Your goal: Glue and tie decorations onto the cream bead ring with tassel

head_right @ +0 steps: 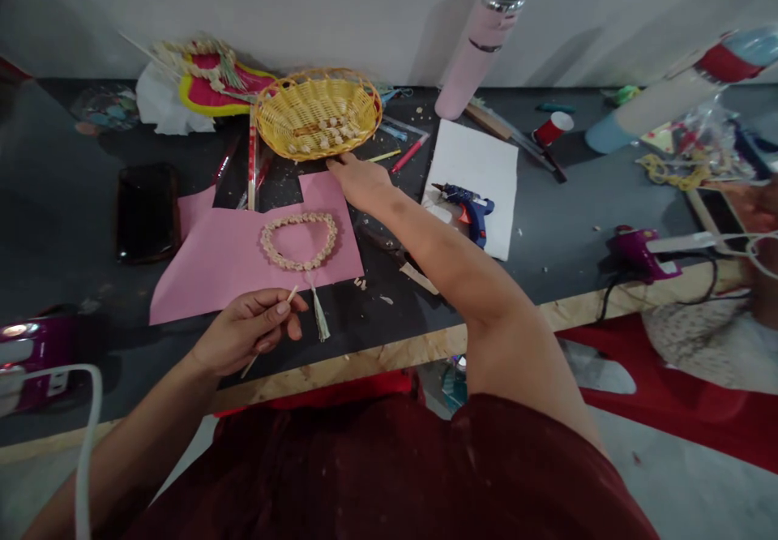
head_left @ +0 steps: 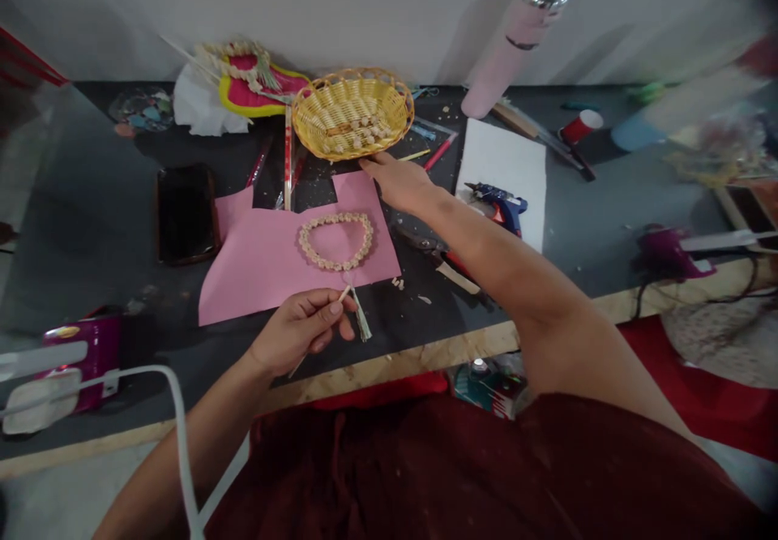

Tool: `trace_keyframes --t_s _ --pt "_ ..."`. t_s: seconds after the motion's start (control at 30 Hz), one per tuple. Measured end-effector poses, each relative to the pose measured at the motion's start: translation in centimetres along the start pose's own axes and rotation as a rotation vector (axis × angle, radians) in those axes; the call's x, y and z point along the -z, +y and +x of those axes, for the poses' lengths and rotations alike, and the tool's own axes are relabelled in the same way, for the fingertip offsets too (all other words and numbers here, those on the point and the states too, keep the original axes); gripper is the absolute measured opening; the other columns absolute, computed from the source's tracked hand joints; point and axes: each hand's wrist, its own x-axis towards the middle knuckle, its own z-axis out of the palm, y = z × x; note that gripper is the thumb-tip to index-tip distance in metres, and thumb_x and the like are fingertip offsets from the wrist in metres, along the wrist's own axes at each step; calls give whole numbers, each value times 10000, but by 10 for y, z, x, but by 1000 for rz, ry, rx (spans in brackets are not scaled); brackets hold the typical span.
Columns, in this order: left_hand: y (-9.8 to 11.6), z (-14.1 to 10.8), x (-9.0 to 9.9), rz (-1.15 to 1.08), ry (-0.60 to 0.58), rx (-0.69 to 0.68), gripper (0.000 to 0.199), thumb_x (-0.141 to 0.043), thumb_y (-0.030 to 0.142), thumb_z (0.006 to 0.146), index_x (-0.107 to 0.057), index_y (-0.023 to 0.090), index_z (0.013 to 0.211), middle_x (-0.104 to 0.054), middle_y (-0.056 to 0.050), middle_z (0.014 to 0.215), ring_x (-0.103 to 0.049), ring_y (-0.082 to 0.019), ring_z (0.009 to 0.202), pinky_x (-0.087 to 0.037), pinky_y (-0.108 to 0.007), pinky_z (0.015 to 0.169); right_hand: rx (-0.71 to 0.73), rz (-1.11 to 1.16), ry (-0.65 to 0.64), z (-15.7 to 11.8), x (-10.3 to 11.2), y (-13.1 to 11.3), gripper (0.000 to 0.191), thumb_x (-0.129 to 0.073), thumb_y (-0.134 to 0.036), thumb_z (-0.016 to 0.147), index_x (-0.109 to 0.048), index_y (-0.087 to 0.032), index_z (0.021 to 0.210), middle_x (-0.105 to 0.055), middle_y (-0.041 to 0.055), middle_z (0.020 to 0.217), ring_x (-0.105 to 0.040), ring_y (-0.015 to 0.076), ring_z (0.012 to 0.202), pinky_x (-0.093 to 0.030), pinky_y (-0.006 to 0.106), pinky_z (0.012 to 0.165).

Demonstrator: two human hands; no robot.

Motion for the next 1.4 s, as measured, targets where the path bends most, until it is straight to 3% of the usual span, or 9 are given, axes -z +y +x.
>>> trace_keyframes --t_s 0.23,0.43,0.6,0.8,0.97,1.2,1.4 --pt "0 2 -2 23 -14 20 339 -701 447 848 -674 126 952 -697 -26 683 -360 7 390 -210 -142 394 -31 2 -19 0 1 -7 550 -335 -84 913 -444 -172 1445 -493 152 1437 -629 286 1053 -505 381 784" --pt "-3 5 -1 51 -4 26 330 -678 437 866 -671 124 971 -695 -31 698 -354 0 399 -221 -152 403 -10 7 -3 -5 -2 -4 572 -388 -42 853 -459 -124 1415 -451 175 1447 -628 271 1017 -492 361 778" --pt "-5 5 -4 68 2 32 332 -680 441 860 -666 126 963 -688 -27 692 -350 -3 401 -214 -156 406 34 34 47 -3 -6 4 552 -436 -52 842 -504 -162 1379 -468 150 1442 -624 266 1013 -491 353 759" --pt "-5 6 -5 87 2 32 357 -680 462 846 -659 126 965 -682 -27 691 -339 -9 403 -209 -167 408 -68 96 144 0 -7 8 396 -365 -72 906 -634 -155 1185 -648 128 1220 -627 243 995 -472 355 801" --pt "-4 5 -6 86 -6 46 361 -678 466 846 -648 124 959 -680 -25 682 -340 -10 401 -205 -168 404 -125 140 207 0 -8 13 348 -366 -182 958 -683 -194 1101 -693 99 1139 -634 241 997 -473 366 828" --pt "-4 5 -5 87 -17 28 355 -667 461 853 -645 124 962 -683 -25 690 -343 -11 401 -210 -168 402 -242 163 187 11 -6 12 316 -448 -290 929 -728 -250 1069 -719 72 1103 -644 272 978 -509 424 818" --pt "-5 6 -5 96 -22 31 336 -657 446 864 -650 126 968 -676 -22 690 -340 -13 404 -208 -170 404 -286 167 153 23 -3 10 255 -557 -253 847 -739 -189 1013 -735 112 1041 -653 276 898 -521 424 757"
